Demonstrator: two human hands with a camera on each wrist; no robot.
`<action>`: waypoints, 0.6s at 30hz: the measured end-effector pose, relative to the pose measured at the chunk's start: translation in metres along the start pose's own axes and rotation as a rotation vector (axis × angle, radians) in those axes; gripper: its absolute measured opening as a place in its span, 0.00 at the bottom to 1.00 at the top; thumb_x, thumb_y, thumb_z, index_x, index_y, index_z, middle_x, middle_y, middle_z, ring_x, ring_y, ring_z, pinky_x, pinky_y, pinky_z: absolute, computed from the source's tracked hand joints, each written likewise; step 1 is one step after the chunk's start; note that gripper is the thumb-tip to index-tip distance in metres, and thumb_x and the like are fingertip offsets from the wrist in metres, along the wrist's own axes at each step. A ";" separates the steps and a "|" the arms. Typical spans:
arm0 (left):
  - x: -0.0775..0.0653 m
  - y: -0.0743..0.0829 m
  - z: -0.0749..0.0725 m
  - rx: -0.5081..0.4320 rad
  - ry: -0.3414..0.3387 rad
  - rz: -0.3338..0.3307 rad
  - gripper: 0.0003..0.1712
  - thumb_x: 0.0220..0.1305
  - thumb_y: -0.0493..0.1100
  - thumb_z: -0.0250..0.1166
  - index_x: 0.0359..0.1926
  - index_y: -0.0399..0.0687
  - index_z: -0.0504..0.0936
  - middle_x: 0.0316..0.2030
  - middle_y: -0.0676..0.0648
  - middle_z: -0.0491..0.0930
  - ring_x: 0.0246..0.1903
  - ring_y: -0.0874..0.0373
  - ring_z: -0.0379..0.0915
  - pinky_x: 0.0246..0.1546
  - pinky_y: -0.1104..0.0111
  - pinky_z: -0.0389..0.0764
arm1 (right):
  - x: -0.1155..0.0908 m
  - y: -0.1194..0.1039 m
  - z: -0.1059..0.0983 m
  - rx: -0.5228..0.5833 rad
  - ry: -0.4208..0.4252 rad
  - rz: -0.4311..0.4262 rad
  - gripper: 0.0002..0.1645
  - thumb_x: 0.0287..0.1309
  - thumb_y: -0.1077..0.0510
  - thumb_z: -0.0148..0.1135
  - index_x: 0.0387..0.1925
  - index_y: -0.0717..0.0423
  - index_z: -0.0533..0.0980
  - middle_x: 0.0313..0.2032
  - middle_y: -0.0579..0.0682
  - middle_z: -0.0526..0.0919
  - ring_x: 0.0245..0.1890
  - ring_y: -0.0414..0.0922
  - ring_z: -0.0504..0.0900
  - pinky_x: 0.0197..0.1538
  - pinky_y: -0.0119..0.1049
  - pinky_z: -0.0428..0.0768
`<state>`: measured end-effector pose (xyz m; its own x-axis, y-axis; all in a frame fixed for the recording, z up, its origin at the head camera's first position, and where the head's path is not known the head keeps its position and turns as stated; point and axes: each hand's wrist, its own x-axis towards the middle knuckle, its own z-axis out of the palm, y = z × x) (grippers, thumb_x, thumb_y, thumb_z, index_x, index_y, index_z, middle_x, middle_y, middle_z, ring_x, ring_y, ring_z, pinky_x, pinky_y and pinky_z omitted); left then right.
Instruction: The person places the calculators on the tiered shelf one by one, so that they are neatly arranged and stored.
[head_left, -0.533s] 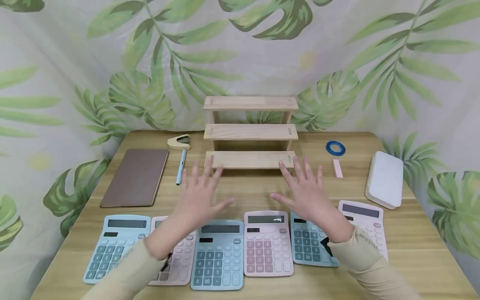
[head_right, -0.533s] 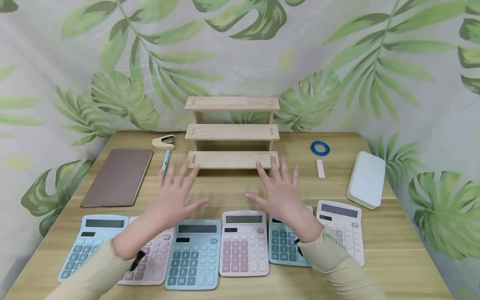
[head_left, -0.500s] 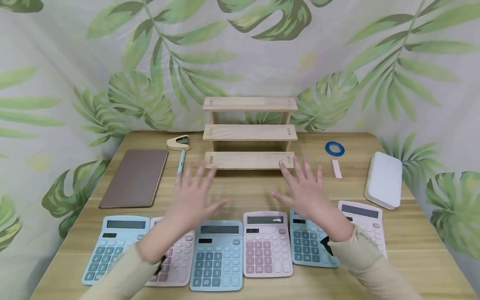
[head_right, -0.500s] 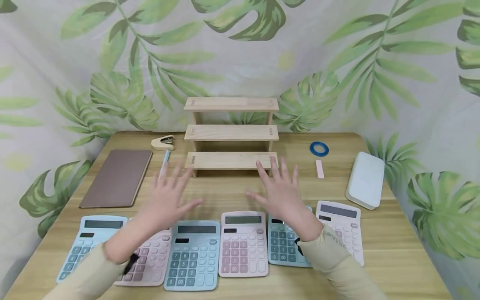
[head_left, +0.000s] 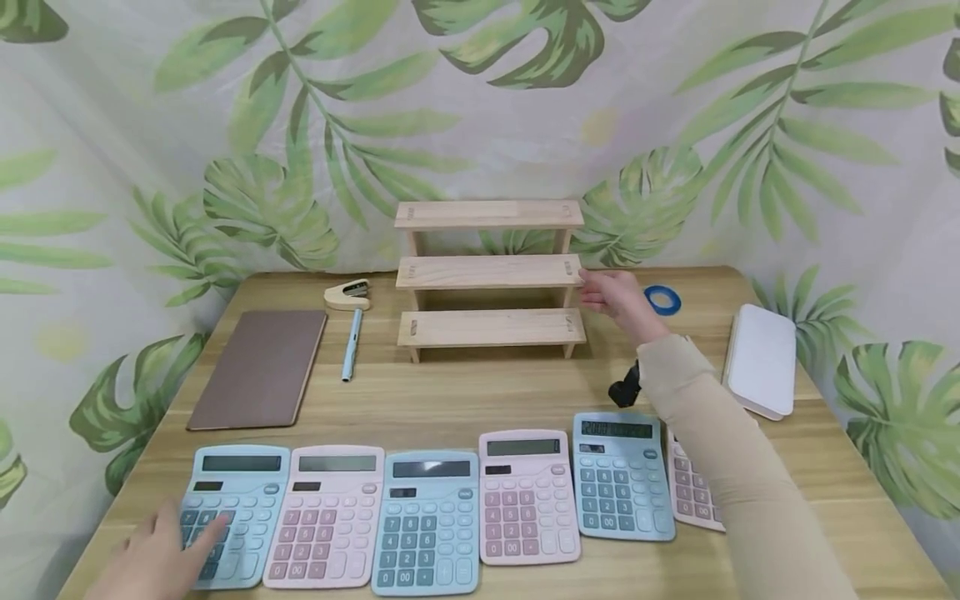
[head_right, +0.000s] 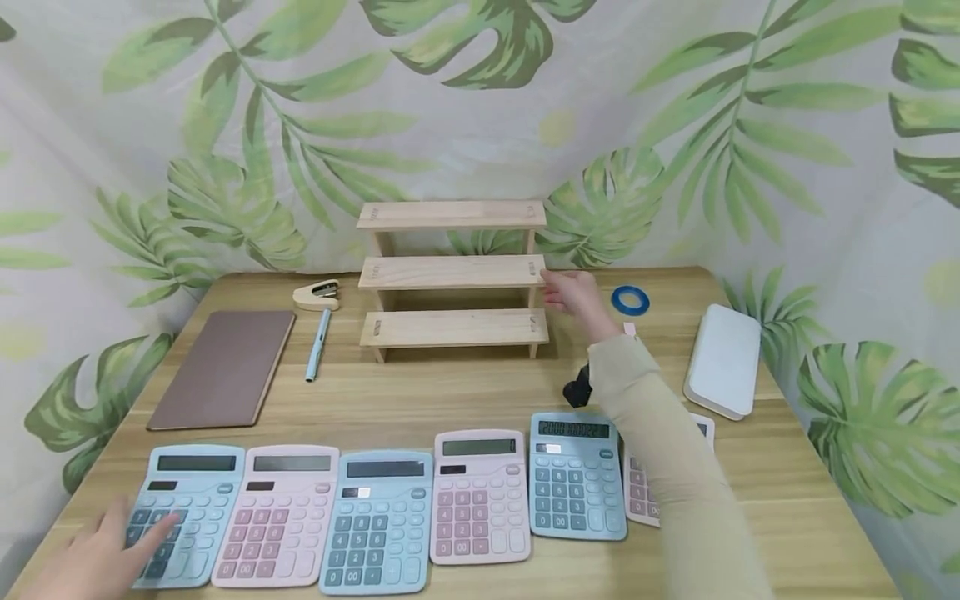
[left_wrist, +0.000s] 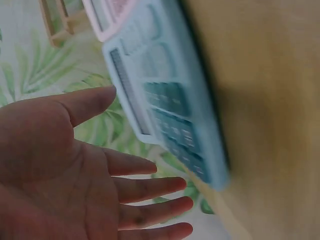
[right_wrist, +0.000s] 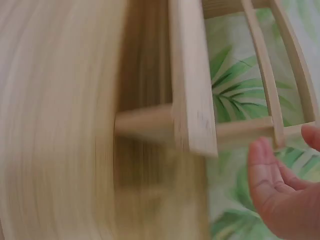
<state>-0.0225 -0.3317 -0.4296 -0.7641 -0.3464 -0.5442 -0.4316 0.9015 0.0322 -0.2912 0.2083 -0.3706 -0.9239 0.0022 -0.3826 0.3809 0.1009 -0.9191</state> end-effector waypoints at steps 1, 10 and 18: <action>0.002 -0.003 0.003 -0.003 -0.015 -0.019 0.69 0.52 0.83 0.33 0.61 0.16 0.45 0.52 0.16 0.54 0.52 0.21 0.54 0.52 0.36 0.66 | 0.003 0.000 0.001 0.087 -0.003 0.024 0.29 0.62 0.55 0.55 0.62 0.64 0.64 0.43 0.54 0.79 0.41 0.43 0.80 0.64 0.40 0.73; 0.012 -0.008 0.006 -0.031 -0.076 -0.045 0.62 0.59 0.75 0.42 0.60 0.14 0.47 0.48 0.16 0.57 0.49 0.24 0.60 0.50 0.40 0.71 | 0.018 0.003 -0.001 0.437 -0.030 0.117 0.15 0.59 0.67 0.55 0.49 0.61 0.70 0.25 0.48 0.82 0.36 0.41 0.80 0.63 0.33 0.73; 0.015 -0.018 0.003 -0.165 -0.108 -0.032 0.65 0.55 0.75 0.48 0.61 0.14 0.44 0.51 0.14 0.52 0.53 0.22 0.54 0.54 0.38 0.67 | 0.025 0.004 -0.003 0.500 -0.048 0.184 0.19 0.60 0.66 0.54 0.53 0.57 0.68 0.29 0.50 0.80 0.38 0.42 0.79 0.65 0.31 0.70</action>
<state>-0.0246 -0.3522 -0.4412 -0.6964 -0.3366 -0.6338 -0.5346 0.8325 0.1454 -0.3132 0.2119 -0.3840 -0.8419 -0.0717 -0.5349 0.5184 -0.3830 -0.7646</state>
